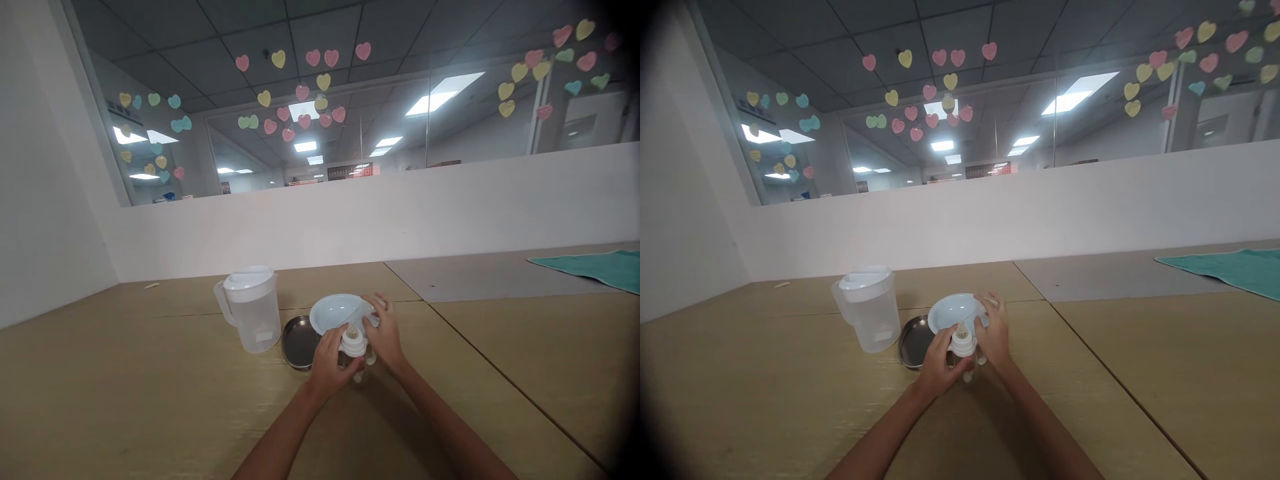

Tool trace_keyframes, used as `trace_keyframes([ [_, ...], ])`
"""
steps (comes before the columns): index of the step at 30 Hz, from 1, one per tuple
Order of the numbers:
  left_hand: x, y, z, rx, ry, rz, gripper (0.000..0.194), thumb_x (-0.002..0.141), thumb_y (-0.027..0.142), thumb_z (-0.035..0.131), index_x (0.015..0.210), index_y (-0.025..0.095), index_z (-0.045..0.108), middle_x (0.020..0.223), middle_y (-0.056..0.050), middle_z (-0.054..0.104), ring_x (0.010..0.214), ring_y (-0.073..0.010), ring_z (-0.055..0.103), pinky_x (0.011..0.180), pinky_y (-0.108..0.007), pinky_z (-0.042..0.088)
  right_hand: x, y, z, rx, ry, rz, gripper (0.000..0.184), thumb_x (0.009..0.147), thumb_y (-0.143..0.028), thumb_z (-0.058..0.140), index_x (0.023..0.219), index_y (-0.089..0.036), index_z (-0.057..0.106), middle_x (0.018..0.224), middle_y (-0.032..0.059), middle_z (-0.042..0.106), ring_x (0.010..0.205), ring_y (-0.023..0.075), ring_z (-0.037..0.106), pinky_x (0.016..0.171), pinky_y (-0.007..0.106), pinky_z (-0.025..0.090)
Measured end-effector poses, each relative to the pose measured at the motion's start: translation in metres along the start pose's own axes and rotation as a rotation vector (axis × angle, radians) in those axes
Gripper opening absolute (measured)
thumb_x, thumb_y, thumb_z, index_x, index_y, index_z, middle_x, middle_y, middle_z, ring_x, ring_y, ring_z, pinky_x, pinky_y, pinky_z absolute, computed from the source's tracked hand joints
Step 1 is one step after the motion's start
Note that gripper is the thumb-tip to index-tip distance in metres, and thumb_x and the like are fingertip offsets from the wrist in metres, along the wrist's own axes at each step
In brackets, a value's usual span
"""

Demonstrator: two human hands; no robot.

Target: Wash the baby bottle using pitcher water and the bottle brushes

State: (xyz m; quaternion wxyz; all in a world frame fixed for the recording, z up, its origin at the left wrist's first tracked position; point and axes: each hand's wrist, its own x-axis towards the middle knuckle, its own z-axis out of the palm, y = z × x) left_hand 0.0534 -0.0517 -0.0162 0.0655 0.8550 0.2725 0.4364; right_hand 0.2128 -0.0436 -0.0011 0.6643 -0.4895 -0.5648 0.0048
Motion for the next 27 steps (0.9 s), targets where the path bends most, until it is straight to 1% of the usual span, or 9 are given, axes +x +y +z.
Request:
trace_keyframes([
  [2, 0.000, -0.001, 0.000, 0.005, 0.002, 0.006, 0.055, 0.078, 0.041, 0.056, 0.124, 0.015, 0.042, 0.114, -0.013, 0.055, 0.106, -0.0234, 0.051, 0.092, -0.040, 0.041, 0.002, 0.014, 0.004, 0.031, -0.116, 0.061, 0.043, 0.066, -0.010, 0.042, 0.101, -0.021, 0.066, 0.116, 0.0104, 0.048, 0.109, 0.0234, 0.048, 0.081, 0.037, 0.048],
  [5, 0.000, -0.001, 0.000, 0.009, 0.007, 0.014, 0.055, 0.078, 0.042, 0.056, 0.124, 0.016, 0.042, 0.115, -0.012, 0.056, 0.106, -0.0227, 0.051, 0.092, -0.039, 0.042, 0.002, 0.028, 0.007, 0.084, -0.265, 0.057, 0.045, 0.064, -0.008, 0.037, 0.089, -0.024, 0.071, 0.113, 0.0072, 0.053, 0.108, 0.0211, 0.050, 0.091, 0.040, 0.043],
  [7, 0.001, -0.002, 0.000, 0.015, 0.014, 0.018, 0.055, 0.077, 0.043, 0.056, 0.124, 0.016, 0.042, 0.115, -0.012, 0.056, 0.106, -0.0229, 0.052, 0.091, -0.039, 0.042, 0.001, 0.030, 0.009, 0.119, -0.347, 0.052, 0.043, 0.068, -0.011, 0.036, 0.089, -0.026, 0.071, 0.115, 0.0055, 0.054, 0.109, 0.0203, 0.050, 0.095, 0.041, 0.039],
  [10, 0.000, -0.002, 0.001, 0.027, -0.001, 0.009, 0.057, 0.078, 0.044, 0.055, 0.125, 0.015, 0.041, 0.116, -0.014, 0.055, 0.107, -0.0244, 0.051, 0.092, -0.042, 0.041, -0.001, 0.027, 0.010, 0.158, -0.419, 0.061, 0.037, 0.079, -0.021, 0.038, 0.098, -0.027, 0.068, 0.122, 0.0039, 0.052, 0.112, 0.0199, 0.049, 0.097, 0.041, 0.038],
  [15, -0.001, -0.004, 0.001, 0.027, -0.016, 0.004, 0.058, 0.078, 0.045, 0.055, 0.126, 0.016, 0.040, 0.118, -0.014, 0.054, 0.109, -0.0248, 0.050, 0.093, -0.043, 0.040, -0.004, 0.020, 0.010, 0.188, -0.417, 0.033, 0.037, 0.088, -0.038, 0.036, 0.112, -0.026, 0.060, 0.123, 0.0036, 0.053, 0.117, 0.0178, 0.045, 0.102, 0.039, 0.033],
  [19, -0.001, -0.005, 0.002, 0.038, 0.003, 0.020, 0.059, 0.077, 0.046, 0.056, 0.125, 0.016, 0.041, 0.118, -0.013, 0.055, 0.108, -0.0236, 0.051, 0.093, -0.040, 0.040, -0.005, 0.016, 0.008, 0.166, -0.391, 0.065, 0.042, 0.090, -0.045, 0.031, 0.111, -0.022, 0.060, 0.113, 0.0061, 0.060, 0.107, 0.0189, 0.053, 0.096, 0.038, 0.039],
  [22, -0.002, -0.003, 0.002, 0.089, 0.020, 0.017, 0.059, 0.077, 0.046, 0.055, 0.126, 0.016, 0.041, 0.117, -0.012, 0.056, 0.107, -0.0236, 0.051, 0.091, -0.039, 0.041, -0.005, 0.014, 0.005, 0.073, -0.396, 0.087, 0.045, 0.091, -0.045, 0.026, 0.104, -0.022, 0.062, 0.101, 0.0059, 0.065, 0.096, 0.0204, 0.058, 0.087, 0.039, 0.044],
  [24, -0.002, -0.001, 0.001, 0.121, 0.022, 0.003, 0.058, 0.078, 0.047, 0.054, 0.126, 0.016, 0.042, 0.116, -0.013, 0.057, 0.105, -0.0247, 0.052, 0.090, -0.041, 0.040, -0.005, 0.011, 0.001, -0.009, -0.353, 0.028, 0.045, 0.092, -0.043, 0.024, 0.095, -0.022, 0.064, 0.093, 0.0059, 0.066, 0.092, 0.0212, 0.058, 0.086, 0.040, 0.042],
  [27, -0.002, 0.001, 0.001, 0.141, 0.020, -0.027, 0.060, 0.077, 0.048, 0.053, 0.126, 0.016, 0.042, 0.113, -0.013, 0.057, 0.101, -0.0259, 0.052, 0.088, -0.043, 0.040, -0.005, 0.003, -0.004, -0.098, -0.327, -0.162, 0.040, 0.091, -0.041, 0.029, 0.088, -0.021, 0.064, 0.086, 0.0059, 0.065, 0.088, 0.0206, 0.057, 0.088, 0.041, 0.038],
])
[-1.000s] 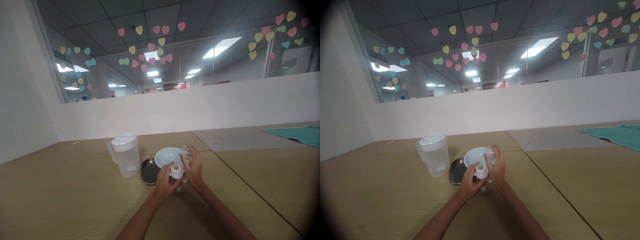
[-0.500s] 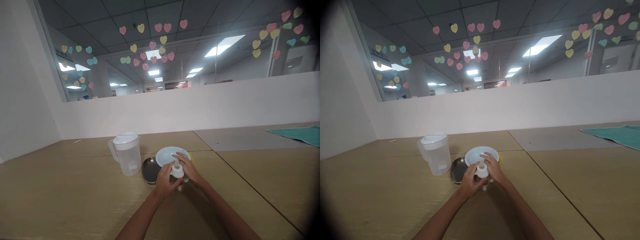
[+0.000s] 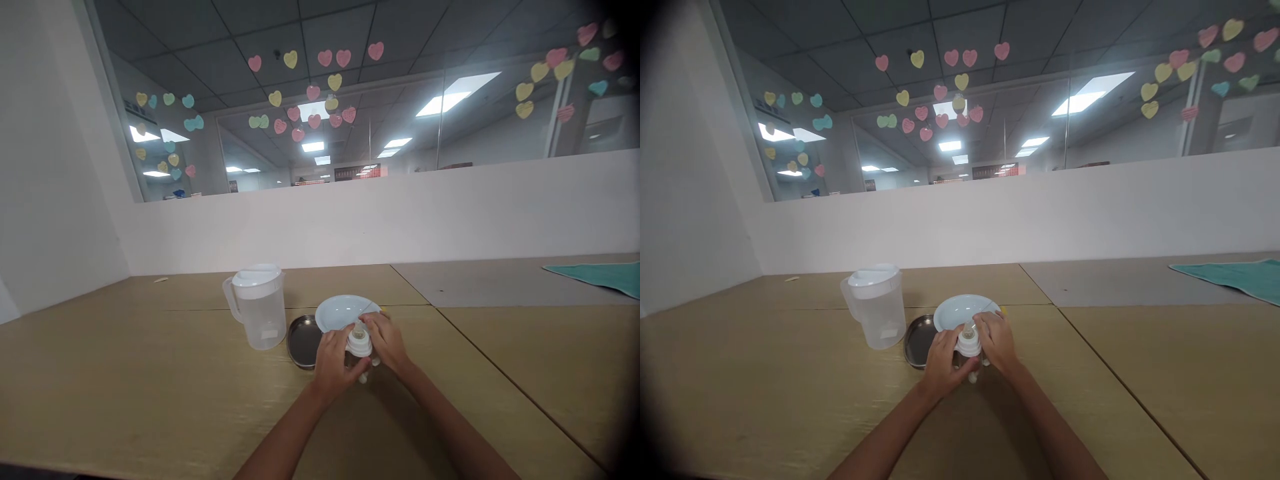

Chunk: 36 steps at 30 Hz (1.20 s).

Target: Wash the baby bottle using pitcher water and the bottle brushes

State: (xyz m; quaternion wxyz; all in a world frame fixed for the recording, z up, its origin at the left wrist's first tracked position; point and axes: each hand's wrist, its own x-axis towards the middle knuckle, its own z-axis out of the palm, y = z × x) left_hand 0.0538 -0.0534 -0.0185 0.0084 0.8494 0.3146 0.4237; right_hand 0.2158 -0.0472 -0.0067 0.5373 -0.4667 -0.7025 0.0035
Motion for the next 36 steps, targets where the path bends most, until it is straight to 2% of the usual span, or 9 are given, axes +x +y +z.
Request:
trace_keyframes([
  [3, -0.001, 0.000, 0.001, -0.038, -0.014, -0.012, 0.068, 0.079, 0.045, 0.052, 0.136, 0.016, 0.027, 0.118, -0.014, 0.053, 0.104, -0.0259, 0.050, 0.090, -0.045, 0.038, -0.003, -0.010, 0.001, -0.045, -0.095, -0.147, 0.032, 0.084, -0.046, 0.046, 0.093, -0.020, 0.062, 0.085, 0.0053, 0.059, 0.083, 0.0203, 0.054, 0.080, 0.037, 0.041],
  [7, -0.005, -0.005, 0.003, -0.124, -0.054, -0.021, 0.076, 0.081, 0.041, 0.051, 0.140, 0.015, 0.011, 0.122, -0.015, 0.049, 0.110, -0.0264, 0.045, 0.095, -0.048, 0.033, -0.005, -0.017, 0.006, 0.007, -0.120, -0.073, 0.028, 0.077, -0.042, 0.057, 0.094, -0.020, 0.062, 0.088, 0.0057, 0.056, 0.085, 0.0209, 0.053, 0.078, 0.035, 0.043],
  [12, -0.007, -0.011, 0.007, -0.218, -0.070, -0.088, 0.079, 0.081, 0.044, 0.053, 0.141, 0.016, 0.010, 0.117, -0.013, 0.051, 0.110, -0.0256, 0.044, 0.096, -0.047, 0.033, 0.000, -0.017, 0.001, 0.300, -0.234, 0.092, 0.058, 0.068, -0.037, 0.067, 0.122, -0.023, 0.052, 0.104, 0.0051, 0.058, 0.094, 0.0200, 0.055, 0.084, 0.034, 0.045],
  [15, -0.007, -0.011, 0.008, -0.254, -0.078, -0.115, 0.083, 0.078, 0.046, 0.056, 0.141, 0.017, 0.011, 0.118, -0.013, 0.051, 0.111, -0.0262, 0.043, 0.096, -0.047, 0.033, 0.004, -0.014, -0.004, 0.403, -0.277, 0.185, 0.069, 0.061, -0.037, 0.073, 0.125, -0.022, 0.050, 0.112, 0.0066, 0.058, 0.099, 0.0215, 0.055, 0.087, 0.035, 0.045],
  [22, -0.006, -0.012, 0.002, -0.282, -0.119, -0.112, 0.080, 0.079, 0.047, 0.055, 0.141, 0.020, 0.012, 0.131, -0.013, 0.044, 0.117, -0.0268, 0.040, 0.099, -0.046, 0.031, 0.009, -0.005, -0.020, 0.740, -0.510, 0.247, 0.045, 0.063, -0.029, 0.074, 0.105, -0.019, 0.064, 0.104, 0.0074, 0.064, 0.101, 0.0228, 0.057, 0.092, 0.039, 0.042],
  [24, -0.005, -0.013, 0.001, -0.275, -0.134, -0.107, 0.081, 0.079, 0.048, 0.055, 0.141, 0.020, 0.012, 0.131, -0.014, 0.043, 0.118, -0.0268, 0.040, 0.099, -0.046, 0.031, 0.010, 0.000, -0.025, 0.826, -0.545, 0.271, 0.051, 0.062, -0.026, 0.075, 0.111, -0.021, 0.060, 0.105, 0.0067, 0.064, 0.103, 0.0221, 0.057, 0.093, 0.039, 0.041],
  [27, -0.006, -0.011, 0.001, -0.261, -0.125, -0.122, 0.081, 0.078, 0.050, 0.055, 0.141, 0.018, 0.014, 0.128, -0.014, 0.046, 0.117, -0.0271, 0.041, 0.099, -0.046, 0.031, 0.012, 0.015, -0.032, 0.895, -0.458, 0.336, 0.063, 0.059, -0.026, 0.078, 0.118, -0.024, 0.055, 0.109, 0.0071, 0.063, 0.105, 0.0216, 0.056, 0.095, 0.039, 0.041],
  [32, -0.007, -0.005, 0.005, -0.300, -0.123, -0.117, 0.078, 0.077, 0.051, 0.055, 0.138, 0.017, 0.022, 0.129, -0.014, 0.043, 0.116, -0.0266, 0.041, 0.099, -0.043, 0.034, 0.016, 0.037, -0.037, 0.902, -0.087, 0.454, 0.040, 0.068, -0.040, 0.071, 0.103, -0.021, 0.063, 0.100, 0.0074, 0.065, 0.094, 0.0196, 0.060, 0.095, 0.038, 0.041],
  [36, -0.006, -0.001, 0.006, -0.270, -0.116, -0.123, 0.083, 0.073, 0.055, 0.058, 0.137, 0.016, 0.024, 0.123, -0.014, 0.048, 0.112, -0.0272, 0.044, 0.097, -0.044, 0.035, 0.014, 0.023, -0.033, 0.966, -0.240, 0.357, 0.049, 0.068, -0.043, 0.070, 0.111, -0.023, 0.059, 0.106, 0.0082, 0.063, 0.103, 0.0221, 0.056, 0.097, 0.039, 0.040],
])
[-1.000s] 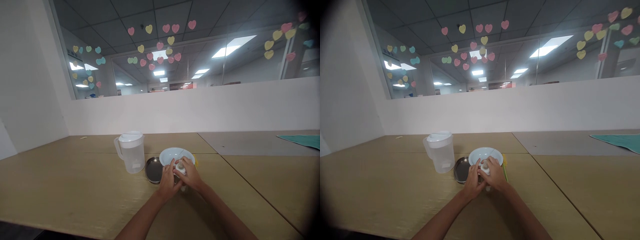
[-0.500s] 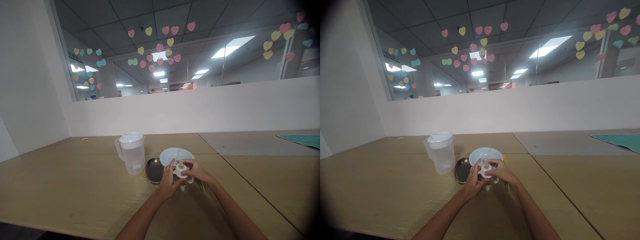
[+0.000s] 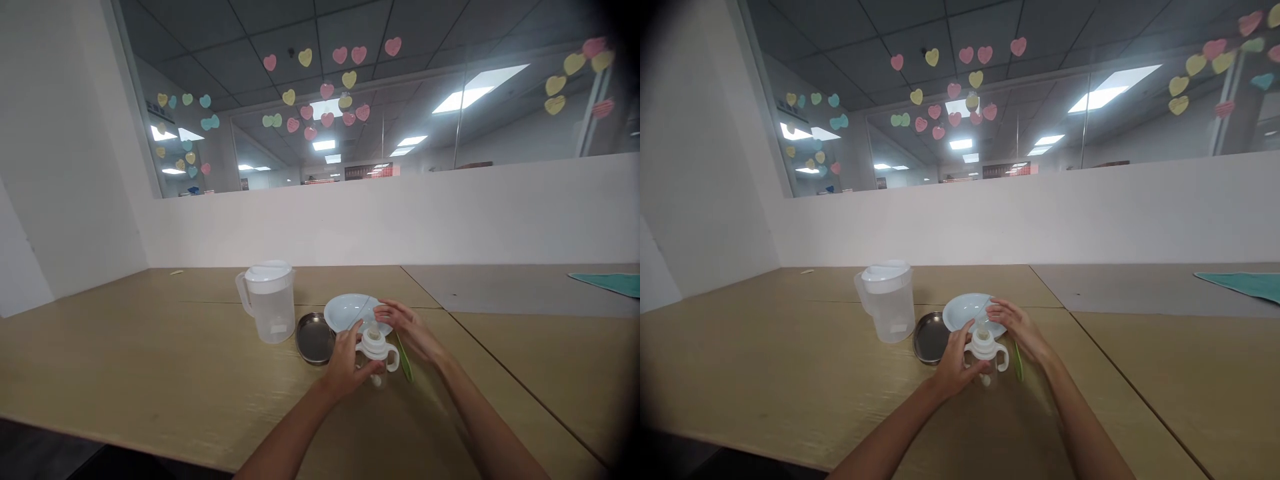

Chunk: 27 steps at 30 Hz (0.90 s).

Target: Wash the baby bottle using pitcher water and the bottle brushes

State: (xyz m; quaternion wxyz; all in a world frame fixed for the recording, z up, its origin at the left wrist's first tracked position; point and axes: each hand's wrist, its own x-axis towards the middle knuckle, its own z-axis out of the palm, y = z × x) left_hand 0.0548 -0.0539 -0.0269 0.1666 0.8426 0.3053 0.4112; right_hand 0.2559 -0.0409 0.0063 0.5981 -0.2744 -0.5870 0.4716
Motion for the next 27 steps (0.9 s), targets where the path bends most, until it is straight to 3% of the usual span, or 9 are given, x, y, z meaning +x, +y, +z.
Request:
trace_keyframes([
  [3, 0.001, 0.001, -0.002, 0.035, 0.012, 0.004, 0.083, 0.072, 0.056, 0.058, 0.137, 0.017, 0.026, 0.122, -0.013, 0.050, 0.109, -0.0269, 0.046, 0.095, -0.044, 0.036, -0.002, -0.002, 0.012, -0.098, -0.150, 0.015, 0.061, 0.056, -0.034, 0.080, 0.112, -0.024, 0.058, 0.119, 0.0087, 0.056, 0.114, 0.0248, 0.048, 0.100, 0.040, 0.038],
  [9, 0.002, 0.003, -0.007, 0.087, 0.022, -0.009, 0.081, 0.071, 0.057, 0.058, 0.135, 0.017, 0.029, 0.120, -0.014, 0.051, 0.108, -0.0270, 0.047, 0.095, -0.044, 0.036, 0.000, 0.000, -0.003, -0.082, 0.041, 0.035, 0.053, 0.059, -0.032, 0.078, 0.108, -0.025, 0.059, 0.123, 0.0082, 0.054, 0.115, 0.0242, 0.048, 0.099, 0.041, 0.039],
  [12, 0.002, 0.004, -0.007, 0.103, 0.015, 0.005, 0.079, 0.073, 0.057, 0.057, 0.135, 0.016, 0.029, 0.120, -0.014, 0.051, 0.107, -0.0267, 0.047, 0.094, -0.044, 0.036, -0.002, -0.002, -0.003, -0.097, -0.034, 0.067, 0.052, 0.059, -0.033, 0.078, 0.107, -0.022, 0.061, 0.114, 0.0096, 0.060, 0.111, 0.0243, 0.052, 0.099, 0.041, 0.039],
  [18, 0.002, 0.003, -0.007, 0.114, 0.030, 0.054, 0.076, 0.075, 0.054, 0.056, 0.135, 0.018, 0.028, 0.122, -0.012, 0.051, 0.107, -0.0250, 0.048, 0.094, -0.042, 0.036, -0.006, -0.008, 0.019, -0.146, -0.215, 0.176, 0.051, 0.057, -0.027, 0.079, 0.104, -0.019, 0.061, 0.108, 0.0095, 0.063, 0.102, 0.0237, 0.058, 0.093, 0.040, 0.044],
  [27, 0.002, 0.000, -0.005, 0.116, 0.037, 0.032, 0.080, 0.074, 0.053, 0.057, 0.137, 0.017, 0.024, 0.120, -0.012, 0.054, 0.110, -0.0273, 0.047, 0.095, -0.044, 0.035, -0.010, -0.014, 0.021, -0.021, -0.163, 0.158, 0.052, 0.061, -0.027, 0.077, 0.108, -0.022, 0.056, 0.106, 0.0064, 0.063, 0.100, 0.0233, 0.058, 0.082, 0.036, 0.048],
])
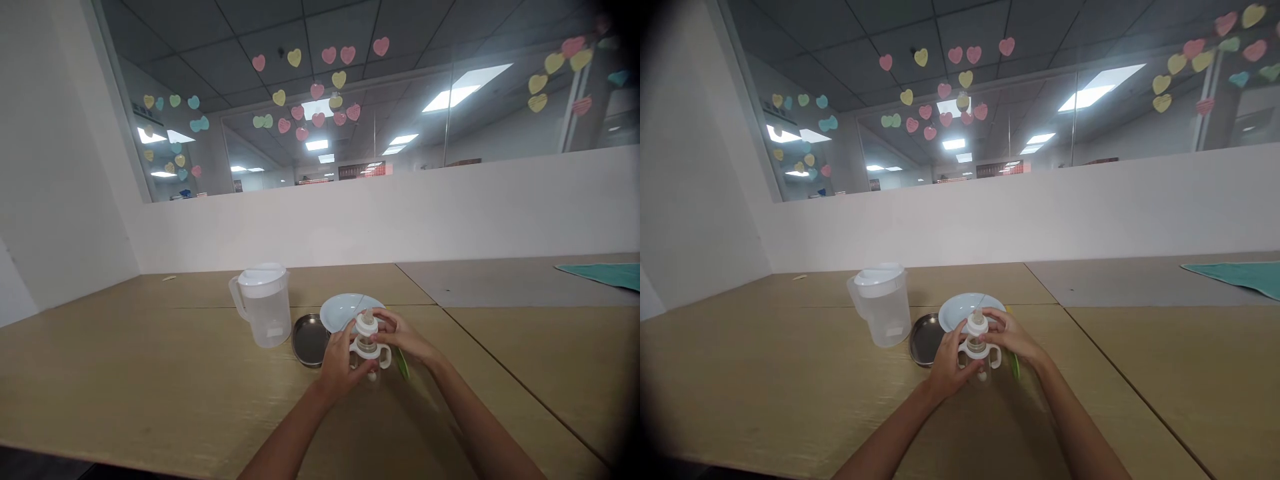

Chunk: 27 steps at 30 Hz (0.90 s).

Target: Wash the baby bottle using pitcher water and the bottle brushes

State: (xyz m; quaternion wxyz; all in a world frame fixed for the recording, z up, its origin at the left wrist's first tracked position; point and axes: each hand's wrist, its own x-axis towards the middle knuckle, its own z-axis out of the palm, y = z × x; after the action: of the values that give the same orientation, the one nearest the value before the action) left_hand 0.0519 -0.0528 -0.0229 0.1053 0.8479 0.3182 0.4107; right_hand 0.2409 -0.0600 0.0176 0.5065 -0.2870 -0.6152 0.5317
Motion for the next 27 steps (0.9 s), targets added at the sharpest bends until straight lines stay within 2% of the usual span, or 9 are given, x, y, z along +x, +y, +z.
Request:
trace_keyframes([
  [4, 0.000, 0.002, -0.001, 0.004, -0.001, -0.021, 0.079, 0.074, 0.054, 0.056, 0.137, 0.016, 0.025, 0.117, -0.012, 0.056, 0.107, -0.0271, 0.049, 0.094, -0.044, 0.036, 0.004, 0.000, 0.002, 0.132, 0.184, -0.118, 0.046, 0.057, -0.022, 0.078, 0.098, -0.023, 0.058, 0.114, 0.0041, 0.058, 0.100, 0.0207, 0.057, 0.082, 0.031, 0.048],
  [7, 0.000, 0.001, -0.001, 0.004, 0.007, -0.027, 0.078, 0.075, 0.054, 0.056, 0.137, 0.016, 0.025, 0.113, -0.011, 0.057, 0.105, -0.0260, 0.050, 0.093, -0.043, 0.036, 0.007, -0.004, 0.002, 0.264, 0.345, -0.226, 0.046, 0.053, -0.020, 0.080, 0.091, -0.025, 0.055, 0.101, -0.0007, 0.061, 0.089, 0.0166, 0.060, 0.082, 0.031, 0.049],
  [10, 0.000, 0.000, 0.000, 0.008, 0.013, -0.026, 0.077, 0.076, 0.053, 0.054, 0.137, 0.016, 0.025, 0.112, -0.011, 0.058, 0.105, -0.0258, 0.050, 0.092, -0.043, 0.036, 0.011, -0.008, -0.001, 0.324, 0.450, -0.322, 0.046, 0.054, -0.024, 0.079, 0.089, -0.027, 0.050, 0.086, -0.0041, 0.062, 0.081, 0.0152, 0.061, 0.082, 0.033, 0.049],
  [16, 0.000, -0.001, 0.000, 0.008, 0.011, -0.004, 0.076, 0.076, 0.053, 0.054, 0.136, 0.016, 0.026, 0.113, -0.011, 0.058, 0.106, -0.0258, 0.050, 0.094, -0.044, 0.035, 0.025, 0.010, -0.008, 0.199, 0.665, -0.385, 0.045, 0.056, -0.034, 0.076, 0.086, -0.026, 0.043, 0.085, -0.0031, 0.060, 0.082, 0.0177, 0.061, 0.080, 0.036, 0.050],
  [22, -0.001, -0.003, 0.002, 0.025, 0.014, 0.020, 0.071, 0.077, 0.051, 0.053, 0.134, 0.015, 0.031, 0.115, -0.012, 0.055, 0.104, -0.0246, 0.050, 0.092, -0.042, 0.038, 0.037, 0.041, -0.017, 0.070, 0.936, -0.368, 0.055, 0.052, -0.037, 0.077, 0.087, -0.024, 0.037, 0.086, -0.0022, 0.055, 0.076, 0.0151, 0.059, 0.069, 0.029, 0.051],
  [25, 0.000, -0.003, 0.001, 0.037, 0.014, 0.027, 0.070, 0.077, 0.052, 0.054, 0.133, 0.015, 0.033, 0.113, -0.012, 0.055, 0.103, -0.0247, 0.050, 0.091, -0.041, 0.039, 0.036, 0.049, -0.021, -0.086, 0.964, -0.359, 0.055, 0.054, -0.037, 0.075, 0.089, -0.024, 0.035, 0.084, -0.0017, 0.052, 0.075, 0.0148, 0.057, 0.065, 0.027, 0.049],
  [27, 0.000, -0.002, 0.000, 0.045, 0.004, 0.032, 0.068, 0.077, 0.052, 0.053, 0.132, 0.016, 0.034, 0.111, -0.012, 0.056, 0.102, -0.0249, 0.050, 0.090, -0.042, 0.039, 0.036, 0.052, -0.021, -0.269, 0.966, -0.363, 0.050, 0.056, -0.036, 0.073, 0.089, -0.023, 0.037, 0.084, -0.0010, 0.049, 0.074, 0.0153, 0.054, 0.065, 0.028, 0.047],
])
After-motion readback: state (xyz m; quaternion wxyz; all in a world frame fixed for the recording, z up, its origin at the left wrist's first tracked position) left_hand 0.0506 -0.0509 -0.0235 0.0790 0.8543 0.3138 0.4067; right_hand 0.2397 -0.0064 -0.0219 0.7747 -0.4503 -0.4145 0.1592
